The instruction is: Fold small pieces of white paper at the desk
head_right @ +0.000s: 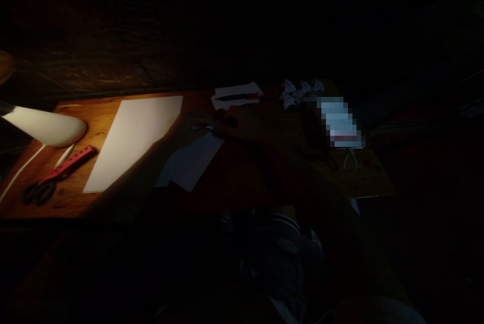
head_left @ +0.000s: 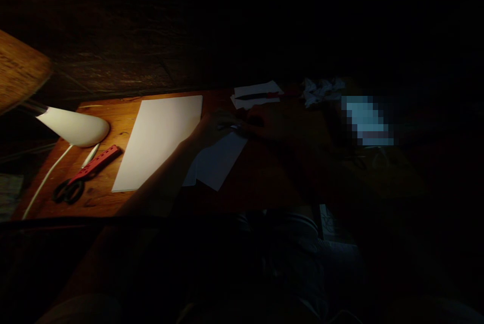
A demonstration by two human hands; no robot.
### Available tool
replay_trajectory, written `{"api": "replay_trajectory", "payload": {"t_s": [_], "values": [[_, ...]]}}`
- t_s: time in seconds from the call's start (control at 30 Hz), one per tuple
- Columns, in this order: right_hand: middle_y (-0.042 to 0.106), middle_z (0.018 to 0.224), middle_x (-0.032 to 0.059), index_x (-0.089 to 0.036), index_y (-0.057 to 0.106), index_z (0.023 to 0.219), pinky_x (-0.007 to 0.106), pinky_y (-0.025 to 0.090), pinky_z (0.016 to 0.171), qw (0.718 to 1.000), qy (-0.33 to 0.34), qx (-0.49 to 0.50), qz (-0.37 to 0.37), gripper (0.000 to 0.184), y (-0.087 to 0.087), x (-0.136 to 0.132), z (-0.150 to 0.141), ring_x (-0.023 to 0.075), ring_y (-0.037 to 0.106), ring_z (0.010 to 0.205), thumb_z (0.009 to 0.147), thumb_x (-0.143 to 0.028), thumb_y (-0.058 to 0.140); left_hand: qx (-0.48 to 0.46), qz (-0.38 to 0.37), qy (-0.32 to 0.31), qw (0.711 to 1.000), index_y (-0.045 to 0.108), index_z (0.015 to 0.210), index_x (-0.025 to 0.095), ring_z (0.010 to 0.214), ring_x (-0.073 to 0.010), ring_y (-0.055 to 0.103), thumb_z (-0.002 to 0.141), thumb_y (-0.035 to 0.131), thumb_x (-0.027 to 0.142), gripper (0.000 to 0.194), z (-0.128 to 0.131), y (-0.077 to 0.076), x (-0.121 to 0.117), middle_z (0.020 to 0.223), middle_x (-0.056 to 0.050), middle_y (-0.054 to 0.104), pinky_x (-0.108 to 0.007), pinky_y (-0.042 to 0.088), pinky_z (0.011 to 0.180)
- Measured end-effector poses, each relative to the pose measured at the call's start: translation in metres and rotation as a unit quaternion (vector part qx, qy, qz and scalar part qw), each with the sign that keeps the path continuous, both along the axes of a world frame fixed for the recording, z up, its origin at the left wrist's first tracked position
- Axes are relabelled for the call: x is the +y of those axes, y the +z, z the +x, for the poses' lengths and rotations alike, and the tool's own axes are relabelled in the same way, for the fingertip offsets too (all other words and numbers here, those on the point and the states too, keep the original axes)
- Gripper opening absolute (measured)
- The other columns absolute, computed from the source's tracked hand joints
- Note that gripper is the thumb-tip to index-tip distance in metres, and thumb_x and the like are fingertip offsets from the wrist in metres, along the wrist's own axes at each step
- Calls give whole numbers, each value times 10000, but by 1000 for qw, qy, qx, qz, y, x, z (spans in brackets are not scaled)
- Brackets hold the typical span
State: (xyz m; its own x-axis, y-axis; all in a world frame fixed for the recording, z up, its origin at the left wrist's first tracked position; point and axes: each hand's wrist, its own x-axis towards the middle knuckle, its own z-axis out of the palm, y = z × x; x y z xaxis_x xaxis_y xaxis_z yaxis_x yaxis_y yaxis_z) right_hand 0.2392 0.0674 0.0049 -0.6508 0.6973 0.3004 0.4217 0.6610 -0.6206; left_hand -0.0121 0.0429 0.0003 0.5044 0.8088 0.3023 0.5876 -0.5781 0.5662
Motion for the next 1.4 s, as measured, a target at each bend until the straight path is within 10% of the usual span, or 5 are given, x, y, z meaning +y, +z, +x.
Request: {"api": "replay_trajectory", "payload": {"t_s": [0.3,1.4], "values": [[735,1061,96,-169,755,984,357,474,845,1000,-15,-4,9,202,-4,1,-2,241,641,944,806,-254,709,-19,16,-17,1000,830,1074,242,1102,-222,739,907,658,164,252,1,-3,0,1110,-60,827,-389,604,986],[719,1126,109,-180,720,1113,375,473,840,998,-22,-44,37,301,1,-12,-10,269,646,963,838,-291,666,17,58,-25,998,704,970,204,917,-203,700,870,671,214,106,7,-1,-3,979,-63,738,-362,581,853]]}}
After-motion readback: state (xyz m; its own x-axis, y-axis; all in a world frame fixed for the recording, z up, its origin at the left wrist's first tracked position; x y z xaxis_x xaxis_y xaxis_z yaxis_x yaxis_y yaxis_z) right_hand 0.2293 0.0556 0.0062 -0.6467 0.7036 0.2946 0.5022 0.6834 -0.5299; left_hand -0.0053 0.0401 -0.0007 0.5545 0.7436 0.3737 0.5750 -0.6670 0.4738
